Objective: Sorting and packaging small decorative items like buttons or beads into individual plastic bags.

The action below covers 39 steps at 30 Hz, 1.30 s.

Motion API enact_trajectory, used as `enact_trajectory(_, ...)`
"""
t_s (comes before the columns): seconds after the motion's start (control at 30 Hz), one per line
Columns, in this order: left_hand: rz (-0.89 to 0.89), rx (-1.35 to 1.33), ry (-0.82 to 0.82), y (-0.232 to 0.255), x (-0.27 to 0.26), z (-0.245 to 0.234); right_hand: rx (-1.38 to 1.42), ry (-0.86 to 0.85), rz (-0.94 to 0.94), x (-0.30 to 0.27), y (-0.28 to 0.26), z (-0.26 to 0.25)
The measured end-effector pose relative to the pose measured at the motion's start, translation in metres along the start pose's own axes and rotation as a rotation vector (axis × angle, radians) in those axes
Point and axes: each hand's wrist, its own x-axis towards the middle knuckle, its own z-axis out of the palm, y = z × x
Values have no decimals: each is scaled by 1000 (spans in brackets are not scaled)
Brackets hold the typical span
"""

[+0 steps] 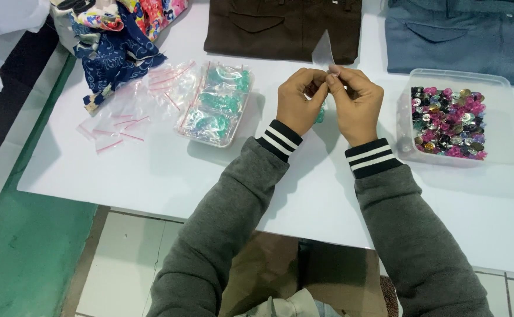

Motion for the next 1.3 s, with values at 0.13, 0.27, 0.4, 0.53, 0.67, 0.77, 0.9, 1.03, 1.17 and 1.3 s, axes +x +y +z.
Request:
enact_trajectory(0.13, -46, -76, -1, 9, -1, 1, -20, -14, 32, 3, -11, -3)
enact_trajectory(0.27, -28, -42, 93, 14, -2, 3, -129, 0, -15, 2, -14, -3)
enact_trajectory(0.4, 78, 74, 161, 18, -1, 4, -331, 24, -82, -1, 1, -4)
enact_trajectory(0.53, 102, 104, 9, 2, -5, 5, -95, 18, 131, 0, 10, -5)
enact_trajectory(0.67, 112, 147, -71, 2, -6, 4, 12, -57, 272, 5, -10, -5)
enact_trajectory(0.77, 108, 142, -29, -1, -3, 1, -32, -107, 237, 3, -9, -6)
enact_trajectory(0.9, 101, 116, 22, 21, 0, -3, -176, -33, 158, 2, -18, -3)
enact_trajectory(1.03, 36, 138, -93, 22, -6, -3, -175, -13, 128, 4, -24, -5)
enact_trajectory(1.17, 85, 303, -126, 8, -10, -2, -221, -141, 119, 6, -20, -15)
enact_trajectory(1.3, 187, 410, -106, 15, -5, -8, -209, -216, 127, 6, -20, -14)
